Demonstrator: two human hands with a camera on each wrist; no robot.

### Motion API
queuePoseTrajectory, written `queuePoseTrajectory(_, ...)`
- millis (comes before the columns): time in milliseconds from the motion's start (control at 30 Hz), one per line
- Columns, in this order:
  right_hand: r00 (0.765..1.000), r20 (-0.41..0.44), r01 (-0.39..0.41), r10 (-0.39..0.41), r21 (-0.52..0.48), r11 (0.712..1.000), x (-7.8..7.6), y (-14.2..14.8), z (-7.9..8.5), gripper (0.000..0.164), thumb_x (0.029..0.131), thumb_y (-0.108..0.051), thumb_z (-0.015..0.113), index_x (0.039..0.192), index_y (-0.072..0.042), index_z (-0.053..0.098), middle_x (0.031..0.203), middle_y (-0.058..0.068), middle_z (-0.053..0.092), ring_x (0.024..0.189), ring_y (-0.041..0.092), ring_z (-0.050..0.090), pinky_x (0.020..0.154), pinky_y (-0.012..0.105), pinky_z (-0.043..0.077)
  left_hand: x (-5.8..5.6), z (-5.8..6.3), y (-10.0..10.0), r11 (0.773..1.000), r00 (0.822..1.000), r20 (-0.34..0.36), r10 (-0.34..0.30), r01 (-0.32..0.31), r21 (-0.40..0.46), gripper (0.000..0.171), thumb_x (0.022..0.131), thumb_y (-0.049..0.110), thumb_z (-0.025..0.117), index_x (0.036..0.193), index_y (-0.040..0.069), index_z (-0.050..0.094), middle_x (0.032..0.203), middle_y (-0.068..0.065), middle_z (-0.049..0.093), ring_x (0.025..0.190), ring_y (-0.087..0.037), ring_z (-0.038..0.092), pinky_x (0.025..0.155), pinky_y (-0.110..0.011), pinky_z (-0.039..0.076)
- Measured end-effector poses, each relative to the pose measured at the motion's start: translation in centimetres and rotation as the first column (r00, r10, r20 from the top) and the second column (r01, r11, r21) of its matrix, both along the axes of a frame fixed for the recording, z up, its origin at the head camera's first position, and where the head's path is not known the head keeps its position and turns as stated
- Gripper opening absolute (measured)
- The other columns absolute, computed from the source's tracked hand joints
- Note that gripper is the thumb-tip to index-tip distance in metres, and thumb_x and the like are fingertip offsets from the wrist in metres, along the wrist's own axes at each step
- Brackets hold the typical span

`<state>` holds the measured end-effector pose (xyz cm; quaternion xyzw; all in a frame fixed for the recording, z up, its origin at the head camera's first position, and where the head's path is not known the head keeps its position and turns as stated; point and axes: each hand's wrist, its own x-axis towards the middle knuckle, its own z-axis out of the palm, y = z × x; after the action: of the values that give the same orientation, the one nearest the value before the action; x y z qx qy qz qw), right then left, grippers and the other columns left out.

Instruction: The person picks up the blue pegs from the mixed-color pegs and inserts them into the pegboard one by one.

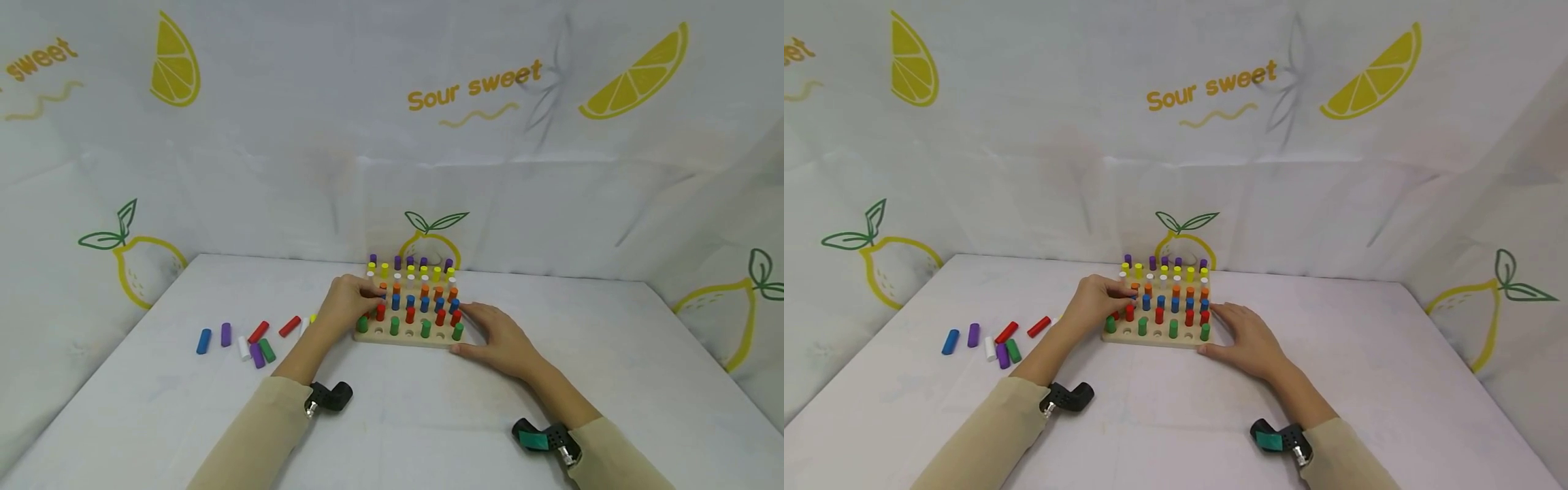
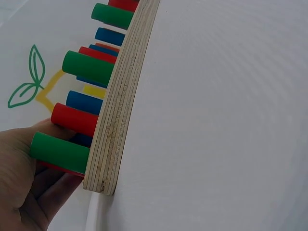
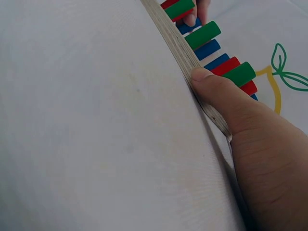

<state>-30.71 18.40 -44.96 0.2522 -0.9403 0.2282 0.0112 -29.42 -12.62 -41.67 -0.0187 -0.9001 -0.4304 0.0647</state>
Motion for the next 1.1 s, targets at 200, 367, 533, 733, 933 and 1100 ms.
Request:
queuePoseTrajectory(200,1.000,0.004,0.000,0.000,-0.005,1.000,0.0,0.0,0.0,0.087,0.082,-0.060,0.074,0.151,-0.012,0.048,0.152,0.015,0.052,0.145,0.041,0.042,0.115,0.067,0.035,0.0,0.3,-0.3,0.999,1.000,0.020,-0.024,0.023,0.026,0.013,0.087,0.016,0.080,0.100,0.013,0.081,0.095,-0.001,0.078,0.087,-0.012,0.069,0.084,-0.029,0.061)
queuePoseTrajectory(367,1.000,0.004,-0.005,0.005,-0.005,1.000,-0.1,-0.1,0.0,0.088,0.082,-0.061,0.073,0.151,-0.014,0.047,0.153,0.014,0.052,0.145,0.041,0.041,0.115,0.067,0.034,0.0,0.5,-0.9,0.998,0.998,0.054,-0.044,0.041,0.048,0.013,0.090,0.013,0.077,0.102,0.013,0.080,0.101,-0.003,0.078,0.095,-0.016,0.071,0.088,-0.033,0.061)
queuePoseTrajectory(533,1.000,-0.001,-0.004,0.004,-0.006,1.000,-0.2,0.0,-0.1,0.088,0.082,-0.060,0.073,0.151,-0.012,0.048,0.152,0.015,0.052,0.144,0.040,0.042,0.115,0.066,0.035,0.3,1.2,-1.3,0.998,0.996,0.061,-0.067,0.066,0.025,0.015,0.093,0.015,0.074,0.106,0.010,0.078,0.105,-0.005,0.077,0.097,-0.018,0.070,0.086,-0.031,0.061)
queuePoseTrajectory(733,1.000,-0.011,-0.015,0.015,-0.012,1.000,-0.2,0.1,-0.3,0.087,0.082,-0.060,0.073,0.150,-0.012,0.048,0.152,0.015,0.052,0.144,0.041,0.043,0.115,0.066,0.035,1.5,2.3,-2.6,0.999,0.997,0.060,-0.043,0.043,0.003,0.021,0.098,0.024,0.068,0.108,0.009,0.077,0.098,-0.005,0.078,0.092,-0.021,0.071,0.078,-0.030,0.057)
queuePoseTrajectory(933,1.000,-0.025,-0.018,0.018,-0.009,1.000,-0.2,0.2,-0.3,0.088,0.082,-0.060,0.073,0.150,-0.011,0.048,0.151,0.016,0.053,0.143,0.042,0.043,0.115,0.066,0.036,3.2,3.8,-5.2,0.996,0.999,0.041,-0.022,0.025,-0.082,0.026,0.101,0.027,0.063,0.113,0.006,0.075,0.103,-0.011,0.077,0.094,-0.026,0.073,0.081,-0.036,0.058)
queuePoseTrajectory(1100,1.000,-0.020,-0.021,0.021,-0.010,1.000,-0.2,0.2,-0.2,0.088,0.083,-0.060,0.073,0.151,-0.010,0.047,0.152,0.017,0.052,0.144,0.042,0.042,0.115,0.067,0.035,5.4,4.8,-8.2,0.981,1.000,0.001,0.012,-0.012,-0.192,0.027,0.102,0.026,0.061,0.116,0.007,0.074,0.104,-0.012,0.077,0.094,-0.026,0.072,0.080,-0.037,0.059)
